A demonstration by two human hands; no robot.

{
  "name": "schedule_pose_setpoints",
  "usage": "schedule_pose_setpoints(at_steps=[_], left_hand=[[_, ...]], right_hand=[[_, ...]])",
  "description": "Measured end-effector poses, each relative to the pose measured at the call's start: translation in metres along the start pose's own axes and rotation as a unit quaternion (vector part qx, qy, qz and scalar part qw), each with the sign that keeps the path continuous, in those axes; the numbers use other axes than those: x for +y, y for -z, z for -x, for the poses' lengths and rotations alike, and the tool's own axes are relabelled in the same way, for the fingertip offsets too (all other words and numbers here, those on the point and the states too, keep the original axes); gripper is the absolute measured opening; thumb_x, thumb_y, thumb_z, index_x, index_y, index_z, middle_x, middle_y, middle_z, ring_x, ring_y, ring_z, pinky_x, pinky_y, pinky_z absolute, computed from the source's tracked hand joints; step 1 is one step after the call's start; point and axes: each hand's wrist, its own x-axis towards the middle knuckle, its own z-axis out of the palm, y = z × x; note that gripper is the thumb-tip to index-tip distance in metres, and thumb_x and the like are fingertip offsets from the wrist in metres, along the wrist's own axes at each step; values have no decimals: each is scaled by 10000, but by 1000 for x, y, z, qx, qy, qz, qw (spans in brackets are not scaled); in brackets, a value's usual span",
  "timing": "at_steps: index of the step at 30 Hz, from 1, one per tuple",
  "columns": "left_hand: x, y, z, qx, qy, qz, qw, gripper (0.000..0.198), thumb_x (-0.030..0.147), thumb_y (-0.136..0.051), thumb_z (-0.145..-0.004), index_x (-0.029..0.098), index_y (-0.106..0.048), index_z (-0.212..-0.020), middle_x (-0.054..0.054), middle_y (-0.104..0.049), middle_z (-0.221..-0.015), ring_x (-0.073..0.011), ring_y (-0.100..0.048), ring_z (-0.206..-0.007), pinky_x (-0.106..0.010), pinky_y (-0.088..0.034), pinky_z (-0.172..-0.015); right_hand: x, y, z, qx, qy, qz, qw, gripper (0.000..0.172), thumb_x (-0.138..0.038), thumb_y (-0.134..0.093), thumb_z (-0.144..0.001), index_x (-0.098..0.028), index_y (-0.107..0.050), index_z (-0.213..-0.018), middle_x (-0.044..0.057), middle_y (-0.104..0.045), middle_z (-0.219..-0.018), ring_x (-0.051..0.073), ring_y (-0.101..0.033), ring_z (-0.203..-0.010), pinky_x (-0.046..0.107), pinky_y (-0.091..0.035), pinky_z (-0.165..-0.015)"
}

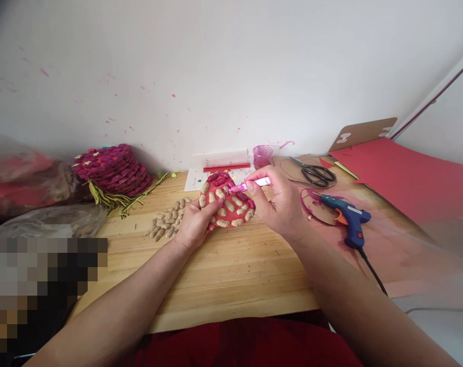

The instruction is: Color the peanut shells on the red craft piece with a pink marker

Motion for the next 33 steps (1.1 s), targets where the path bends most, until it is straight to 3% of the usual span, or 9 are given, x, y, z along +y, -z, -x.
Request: schedule_pose_setpoints(at_steps=[3, 7, 14, 26, 33], left_hand=[[0, 0, 0, 0, 1, -1, 1000, 517, 591, -932, -601, 178, -624, -645, 26, -569, -454, -64, -397, -307, -197, -261, -289], [0, 0, 0, 1, 4, -2, 1000, 515, 588, -937, -596, 176, -635, -665, 24, -585, -469, -65, -408, -310, -196, -267, -293], [-1, 0, 0, 4, 5, -3, 1000, 515, 591, -931, -604, 174, -634, -662, 30, -579, -463, -62, -406, -310, -190, -266, -300], [0, 0, 0, 12, 4, -14, 1000, 512, 588, -928, -606, 186, -614, -646, 44, -546, -455, -62, -397, -320, -205, -261, -316], [0, 0, 0, 15, -2, -11, 1000, 516, 593, -927, -601, 171, -636, -663, 37, -567, -468, -63, -398, -322, -197, -284, -309]], right_hand=[[1, 0, 0, -16, 10, -4, 1000, 14, -256, -657, -975, -243, -654, -974, 19, -726, -888, 194, -692, -819, 339, -520, -755], [-1, 0, 0, 6, 16, 19, 1000, 27, -253, -664, -968, -241, -653, -989, 29, -728, -906, 205, -696, -839, 358, -524, -780], [-10, -3, 0, -41, 63, 52, 996, 38, -213, -636, -963, -243, -649, -945, 24, -736, -867, 215, -692, -837, 371, -543, -788], [-12, -4, 0, -52, 109, 67, 990, 59, -191, -636, -952, -246, -655, -958, 31, -751, -847, 224, -678, -813, 402, -539, -777], [-11, -1, 0, -23, 81, 52, 995, 48, -196, -658, -942, -243, -659, -953, 28, -741, -846, 221, -682, -797, 380, -539, -754]])
